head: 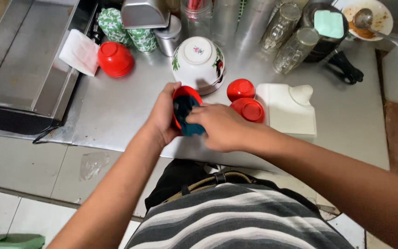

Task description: The recorder wipes several red plastic cups and a white bowl using a teal cleaning cloth at a service counter.

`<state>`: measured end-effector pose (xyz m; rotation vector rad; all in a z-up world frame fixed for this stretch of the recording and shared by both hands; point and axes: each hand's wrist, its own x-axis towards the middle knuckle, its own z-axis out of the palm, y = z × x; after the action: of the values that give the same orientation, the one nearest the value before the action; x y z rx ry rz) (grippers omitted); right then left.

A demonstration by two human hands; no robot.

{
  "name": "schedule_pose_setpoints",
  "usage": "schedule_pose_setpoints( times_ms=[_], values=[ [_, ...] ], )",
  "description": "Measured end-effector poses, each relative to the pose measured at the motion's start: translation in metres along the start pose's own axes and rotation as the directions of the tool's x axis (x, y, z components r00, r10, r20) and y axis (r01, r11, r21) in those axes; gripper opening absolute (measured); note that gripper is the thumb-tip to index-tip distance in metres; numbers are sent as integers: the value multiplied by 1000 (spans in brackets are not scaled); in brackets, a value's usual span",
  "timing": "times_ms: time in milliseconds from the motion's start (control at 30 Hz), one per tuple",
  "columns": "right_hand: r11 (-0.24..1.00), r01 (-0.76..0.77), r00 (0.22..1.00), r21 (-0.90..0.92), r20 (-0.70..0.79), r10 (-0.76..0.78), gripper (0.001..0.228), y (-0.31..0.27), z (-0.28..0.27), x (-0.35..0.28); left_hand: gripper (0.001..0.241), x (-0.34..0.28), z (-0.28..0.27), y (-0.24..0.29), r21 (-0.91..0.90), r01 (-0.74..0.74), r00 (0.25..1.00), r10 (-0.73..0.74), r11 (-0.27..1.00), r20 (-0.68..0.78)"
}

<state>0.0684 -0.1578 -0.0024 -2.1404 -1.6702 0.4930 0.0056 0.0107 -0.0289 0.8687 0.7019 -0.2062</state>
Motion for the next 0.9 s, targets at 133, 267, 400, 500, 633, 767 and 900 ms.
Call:
schedule_pose_setpoints(
  times_ms=[133,267,400,500,633,767,900],
  values=[
    [627,-474,866,618,199,459,32,9,-4,29,44,0,20,-26,-125,-120,990,109,985,-95],
    [-232,-262,749,937,349,563,28,45,18,37,33,-6,29,-29,251,-337,885,397,907,-243],
    [109,-220,844,969,133,519,23,36,31,25,38,16,15,-27,339,-361,865,448,869,-225],
    [970,-119,975,212,-157,154,29,-6,18,4,48,27,-5,-5,57,-129,988,133,990,-72],
    [993,-54,983,107,-170,72,34,5,22,-2,49,14,-7,11,114,124,992,-124,986,-11],
    [974,-101,984,202,-125,128,36,0,16,15,50,10,-4,5,-24,113,993,-114,993,-15],
    [11,-420,615,907,276,739,36,-2,8,45,50,3,-14,-2,-50,-3,994,8,999,110]
  ],
)
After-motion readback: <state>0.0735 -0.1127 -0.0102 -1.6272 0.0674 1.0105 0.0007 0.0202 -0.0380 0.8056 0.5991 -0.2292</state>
